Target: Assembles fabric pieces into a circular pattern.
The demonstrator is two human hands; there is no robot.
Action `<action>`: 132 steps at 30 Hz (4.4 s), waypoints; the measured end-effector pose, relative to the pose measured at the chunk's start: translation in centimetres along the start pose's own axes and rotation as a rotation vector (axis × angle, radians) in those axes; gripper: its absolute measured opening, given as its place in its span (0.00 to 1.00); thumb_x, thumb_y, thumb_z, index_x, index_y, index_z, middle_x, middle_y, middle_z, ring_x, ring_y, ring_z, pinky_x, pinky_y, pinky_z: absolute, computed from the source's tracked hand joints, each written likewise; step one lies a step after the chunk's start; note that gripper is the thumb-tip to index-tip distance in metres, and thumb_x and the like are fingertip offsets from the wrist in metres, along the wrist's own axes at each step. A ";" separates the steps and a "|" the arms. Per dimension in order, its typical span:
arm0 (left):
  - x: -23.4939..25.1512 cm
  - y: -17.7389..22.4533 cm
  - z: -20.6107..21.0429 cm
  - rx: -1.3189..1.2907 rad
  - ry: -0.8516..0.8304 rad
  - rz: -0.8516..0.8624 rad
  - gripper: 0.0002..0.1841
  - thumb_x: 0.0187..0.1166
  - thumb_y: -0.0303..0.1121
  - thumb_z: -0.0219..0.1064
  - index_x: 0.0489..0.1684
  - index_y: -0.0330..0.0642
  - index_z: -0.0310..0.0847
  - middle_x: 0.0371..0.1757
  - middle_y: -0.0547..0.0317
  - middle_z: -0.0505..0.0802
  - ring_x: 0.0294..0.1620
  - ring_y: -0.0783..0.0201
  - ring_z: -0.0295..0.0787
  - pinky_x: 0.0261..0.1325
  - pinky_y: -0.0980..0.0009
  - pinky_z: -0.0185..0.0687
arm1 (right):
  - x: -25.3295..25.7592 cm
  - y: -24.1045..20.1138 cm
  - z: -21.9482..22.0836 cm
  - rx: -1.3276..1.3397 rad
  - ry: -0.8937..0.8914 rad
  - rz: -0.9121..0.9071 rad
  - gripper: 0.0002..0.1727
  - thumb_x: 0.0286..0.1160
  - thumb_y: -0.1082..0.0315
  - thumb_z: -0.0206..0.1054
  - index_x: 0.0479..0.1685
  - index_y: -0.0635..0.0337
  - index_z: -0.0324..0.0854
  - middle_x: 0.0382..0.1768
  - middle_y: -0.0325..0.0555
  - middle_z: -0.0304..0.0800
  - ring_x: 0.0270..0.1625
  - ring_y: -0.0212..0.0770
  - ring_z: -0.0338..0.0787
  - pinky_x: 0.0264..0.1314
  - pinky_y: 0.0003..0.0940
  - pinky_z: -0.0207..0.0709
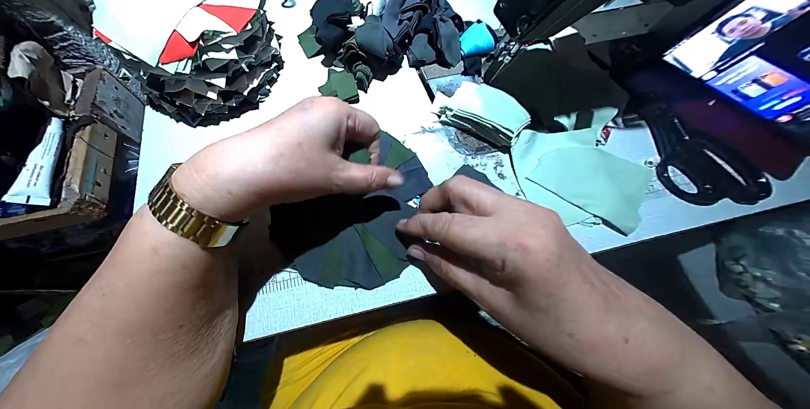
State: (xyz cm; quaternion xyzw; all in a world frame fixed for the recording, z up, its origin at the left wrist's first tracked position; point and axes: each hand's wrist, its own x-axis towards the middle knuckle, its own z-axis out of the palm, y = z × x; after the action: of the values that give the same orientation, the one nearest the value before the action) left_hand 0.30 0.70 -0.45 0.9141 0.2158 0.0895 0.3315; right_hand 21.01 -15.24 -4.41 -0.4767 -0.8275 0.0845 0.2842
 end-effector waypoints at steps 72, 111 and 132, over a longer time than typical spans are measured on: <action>0.6 2.1 2.0 -0.931 -0.038 -0.102 0.11 0.87 0.29 0.61 0.32 0.41 0.83 0.19 0.67 0.77 0.15 0.80 0.63 0.16 0.86 0.56 | 1.0 0.6 -2.9 0.474 0.526 0.245 0.11 0.74 0.78 0.64 0.49 0.57 0.87 0.43 0.31 0.92 0.41 0.25 0.90 0.46 0.19 0.87; -0.1 1.0 0.0 0.192 0.002 -0.146 0.12 0.71 0.44 0.80 0.26 0.53 0.85 0.22 0.72 0.85 0.23 0.76 0.79 0.28 0.73 0.74 | 0.4 0.6 -1.1 -0.177 0.254 0.224 0.09 0.77 0.71 0.66 0.46 0.61 0.91 0.40 0.45 0.84 0.39 0.32 0.84 0.39 0.21 0.79; -0.2 0.9 0.4 0.141 -0.067 -0.059 0.12 0.70 0.43 0.81 0.23 0.53 0.85 0.20 0.73 0.84 0.21 0.78 0.78 0.23 0.78 0.71 | 0.0 -0.1 -0.4 -0.048 0.144 0.050 0.10 0.76 0.71 0.67 0.48 0.58 0.94 0.44 0.42 0.87 0.45 0.32 0.85 0.44 0.23 0.80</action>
State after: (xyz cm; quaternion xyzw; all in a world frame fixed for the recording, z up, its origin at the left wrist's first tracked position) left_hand 0.56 -0.24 -0.14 0.9310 0.2371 0.0337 0.2756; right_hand 21.13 -15.32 -4.06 -0.5088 -0.7946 0.0372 0.3290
